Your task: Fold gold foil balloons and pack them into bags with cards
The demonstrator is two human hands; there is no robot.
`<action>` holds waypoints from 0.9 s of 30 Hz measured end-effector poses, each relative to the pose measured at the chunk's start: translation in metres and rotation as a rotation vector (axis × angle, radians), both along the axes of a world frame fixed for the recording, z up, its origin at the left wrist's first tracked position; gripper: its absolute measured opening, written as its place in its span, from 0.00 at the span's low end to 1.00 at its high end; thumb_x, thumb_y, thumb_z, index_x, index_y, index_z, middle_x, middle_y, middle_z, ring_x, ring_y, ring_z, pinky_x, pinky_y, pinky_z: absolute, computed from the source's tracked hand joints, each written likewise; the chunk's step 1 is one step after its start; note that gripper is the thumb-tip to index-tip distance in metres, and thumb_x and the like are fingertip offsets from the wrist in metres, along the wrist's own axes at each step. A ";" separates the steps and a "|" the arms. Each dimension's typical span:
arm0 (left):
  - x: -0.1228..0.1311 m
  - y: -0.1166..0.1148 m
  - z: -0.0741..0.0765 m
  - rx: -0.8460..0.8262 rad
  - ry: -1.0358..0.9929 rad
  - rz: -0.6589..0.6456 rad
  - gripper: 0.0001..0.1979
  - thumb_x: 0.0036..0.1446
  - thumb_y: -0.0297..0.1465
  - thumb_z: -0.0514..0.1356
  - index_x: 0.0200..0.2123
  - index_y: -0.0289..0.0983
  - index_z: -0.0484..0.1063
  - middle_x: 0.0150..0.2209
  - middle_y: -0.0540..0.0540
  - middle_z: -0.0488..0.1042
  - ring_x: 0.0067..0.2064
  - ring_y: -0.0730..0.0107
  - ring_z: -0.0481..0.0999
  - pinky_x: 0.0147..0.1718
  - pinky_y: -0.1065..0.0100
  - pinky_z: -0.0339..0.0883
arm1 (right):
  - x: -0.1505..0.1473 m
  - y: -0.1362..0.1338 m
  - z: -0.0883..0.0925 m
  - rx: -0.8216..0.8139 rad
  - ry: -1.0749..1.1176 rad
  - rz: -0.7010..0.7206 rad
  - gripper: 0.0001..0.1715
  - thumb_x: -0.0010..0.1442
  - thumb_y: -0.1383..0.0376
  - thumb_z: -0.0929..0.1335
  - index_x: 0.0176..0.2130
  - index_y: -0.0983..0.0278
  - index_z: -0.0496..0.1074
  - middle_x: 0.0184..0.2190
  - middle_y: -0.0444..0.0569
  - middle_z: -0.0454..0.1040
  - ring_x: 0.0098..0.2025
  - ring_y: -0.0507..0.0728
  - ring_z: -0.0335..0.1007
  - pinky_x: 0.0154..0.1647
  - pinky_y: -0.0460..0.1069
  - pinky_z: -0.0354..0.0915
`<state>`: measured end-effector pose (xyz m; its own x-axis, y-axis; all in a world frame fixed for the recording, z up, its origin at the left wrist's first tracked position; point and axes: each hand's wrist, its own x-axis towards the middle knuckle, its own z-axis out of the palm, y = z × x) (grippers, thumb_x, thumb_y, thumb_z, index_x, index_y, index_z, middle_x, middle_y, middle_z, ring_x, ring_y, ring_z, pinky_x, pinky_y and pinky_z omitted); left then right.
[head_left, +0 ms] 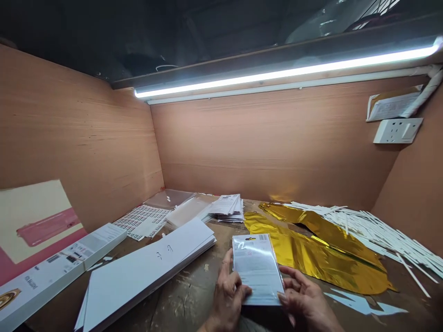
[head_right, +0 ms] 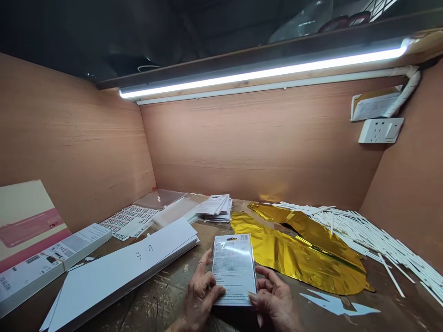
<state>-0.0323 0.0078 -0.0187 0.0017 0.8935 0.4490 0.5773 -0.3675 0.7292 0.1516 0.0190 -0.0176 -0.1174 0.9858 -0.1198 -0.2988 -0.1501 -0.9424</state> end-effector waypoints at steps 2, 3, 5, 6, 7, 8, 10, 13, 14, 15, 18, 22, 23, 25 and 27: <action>-0.005 0.013 0.003 -0.075 -0.130 0.064 0.08 0.43 0.24 0.56 0.16 0.36 0.60 0.37 0.43 0.70 0.39 0.62 0.70 0.38 0.64 0.63 | -0.003 0.010 0.012 0.042 0.034 -0.012 0.32 0.33 0.62 0.74 0.40 0.65 0.64 0.22 0.42 0.68 0.16 0.50 0.62 0.10 0.42 0.55; -0.008 0.021 0.005 -0.124 -0.212 0.106 0.09 0.42 0.25 0.58 0.17 0.36 0.59 0.30 0.46 0.70 0.32 0.66 0.70 0.32 0.67 0.64 | -0.004 0.016 0.018 0.063 0.047 -0.009 0.33 0.33 0.62 0.75 0.40 0.65 0.64 0.23 0.43 0.69 0.17 0.50 0.62 0.10 0.43 0.56; -0.014 0.034 0.011 -0.203 -0.431 0.157 0.10 0.42 0.31 0.60 0.22 0.37 0.59 0.22 0.52 0.65 0.25 0.71 0.68 0.25 0.71 0.62 | -0.006 0.030 0.030 0.099 0.063 0.007 0.33 0.35 0.64 0.75 0.41 0.65 0.63 0.24 0.44 0.70 0.18 0.50 0.62 0.10 0.43 0.57; -0.016 0.039 0.015 -0.236 -0.554 0.150 0.12 0.44 0.36 0.60 0.26 0.37 0.59 0.22 0.53 0.64 0.24 0.72 0.68 0.22 0.71 0.61 | -0.006 0.037 0.035 0.114 0.067 0.018 0.32 0.36 0.64 0.74 0.41 0.65 0.62 0.25 0.44 0.70 0.18 0.50 0.62 0.11 0.43 0.57; -0.017 0.042 0.021 -0.260 -0.672 0.121 0.14 0.47 0.41 0.58 0.30 0.38 0.59 0.22 0.52 0.65 0.23 0.72 0.68 0.21 0.72 0.61 | -0.007 0.044 0.038 0.125 0.067 0.029 0.32 0.37 0.65 0.74 0.41 0.65 0.62 0.25 0.44 0.70 0.19 0.50 0.62 0.11 0.43 0.57; -0.017 0.044 0.027 -0.274 -0.771 0.080 0.17 0.50 0.46 0.53 0.34 0.38 0.58 0.24 0.51 0.67 0.24 0.71 0.69 0.20 0.72 0.61 | -0.008 0.051 0.041 0.129 0.064 0.035 0.32 0.37 0.65 0.74 0.42 0.65 0.62 0.26 0.44 0.71 0.20 0.50 0.63 0.12 0.43 0.57; -0.015 0.045 0.039 -0.278 -0.868 -0.011 0.23 0.51 0.49 0.50 0.41 0.38 0.56 0.27 0.49 0.70 0.25 0.70 0.70 0.19 0.72 0.62 | -0.010 0.062 0.044 0.124 0.056 0.031 0.32 0.37 0.66 0.74 0.42 0.64 0.61 0.27 0.45 0.71 0.22 0.51 0.65 0.13 0.43 0.58; -0.010 0.047 0.052 -0.298 -0.870 -0.125 0.29 0.41 0.42 0.63 0.43 0.37 0.55 0.28 0.49 0.72 0.21 0.71 0.70 0.18 0.71 0.63 | -0.015 0.072 0.042 0.104 0.053 0.033 0.32 0.37 0.66 0.74 0.42 0.64 0.62 0.28 0.45 0.72 0.25 0.54 0.67 0.15 0.44 0.59; -0.009 0.050 0.055 -0.330 -0.868 -0.144 0.27 0.39 0.39 0.64 0.40 0.36 0.58 0.27 0.49 0.72 0.18 0.73 0.69 0.16 0.71 0.63 | -0.016 0.074 0.040 0.098 0.054 0.041 0.31 0.37 0.66 0.74 0.42 0.63 0.62 0.28 0.45 0.72 0.26 0.54 0.68 0.15 0.44 0.59; -0.009 0.054 0.057 -0.367 -0.874 -0.153 0.22 0.39 0.37 0.64 0.36 0.35 0.59 0.25 0.49 0.72 0.16 0.74 0.67 0.14 0.71 0.62 | -0.017 0.076 0.038 0.091 0.054 0.051 0.31 0.37 0.66 0.74 0.42 0.63 0.62 0.28 0.45 0.72 0.26 0.55 0.68 0.16 0.45 0.59; -0.014 0.073 0.063 -0.483 -0.842 -0.123 0.12 0.47 0.38 0.55 0.27 0.35 0.58 0.19 0.49 0.69 0.12 0.73 0.65 0.11 0.69 0.62 | -0.022 0.085 0.036 0.090 0.052 0.063 0.30 0.38 0.66 0.74 0.41 0.64 0.62 0.28 0.45 0.71 0.26 0.54 0.68 0.16 0.45 0.59; -0.034 0.118 0.069 -0.574 -0.477 0.079 0.08 0.54 0.33 0.45 0.27 0.36 0.58 0.13 0.54 0.62 0.15 0.68 0.69 0.13 0.66 0.65 | -0.044 0.117 0.045 0.186 0.026 0.026 0.27 0.38 0.67 0.73 0.39 0.66 0.62 0.23 0.42 0.69 0.19 0.50 0.64 0.14 0.44 0.58; -0.041 0.131 0.070 -0.575 -0.399 0.131 0.08 0.55 0.32 0.44 0.28 0.36 0.58 0.12 0.54 0.60 0.16 0.67 0.70 0.13 0.66 0.65 | -0.053 0.129 0.047 0.200 0.006 0.010 0.26 0.37 0.67 0.73 0.37 0.66 0.62 0.21 0.41 0.68 0.17 0.49 0.62 0.13 0.44 0.58; -0.056 0.159 0.070 -0.568 -0.283 0.220 0.08 0.55 0.31 0.44 0.29 0.35 0.60 0.10 0.53 0.60 0.17 0.62 0.71 0.14 0.65 0.65 | -0.074 0.156 0.050 0.195 -0.035 -0.020 0.24 0.35 0.68 0.72 0.34 0.66 0.62 0.18 0.38 0.65 0.13 0.48 0.59 0.12 0.44 0.56; -0.068 0.184 0.070 -0.535 -0.133 0.322 0.08 0.53 0.31 0.47 0.31 0.33 0.63 0.14 0.47 0.66 0.22 0.56 0.74 0.19 0.60 0.66 | -0.094 0.185 0.049 0.175 -0.067 -0.044 0.22 0.34 0.68 0.71 0.32 0.66 0.62 0.16 0.36 0.63 0.11 0.47 0.57 0.10 0.44 0.54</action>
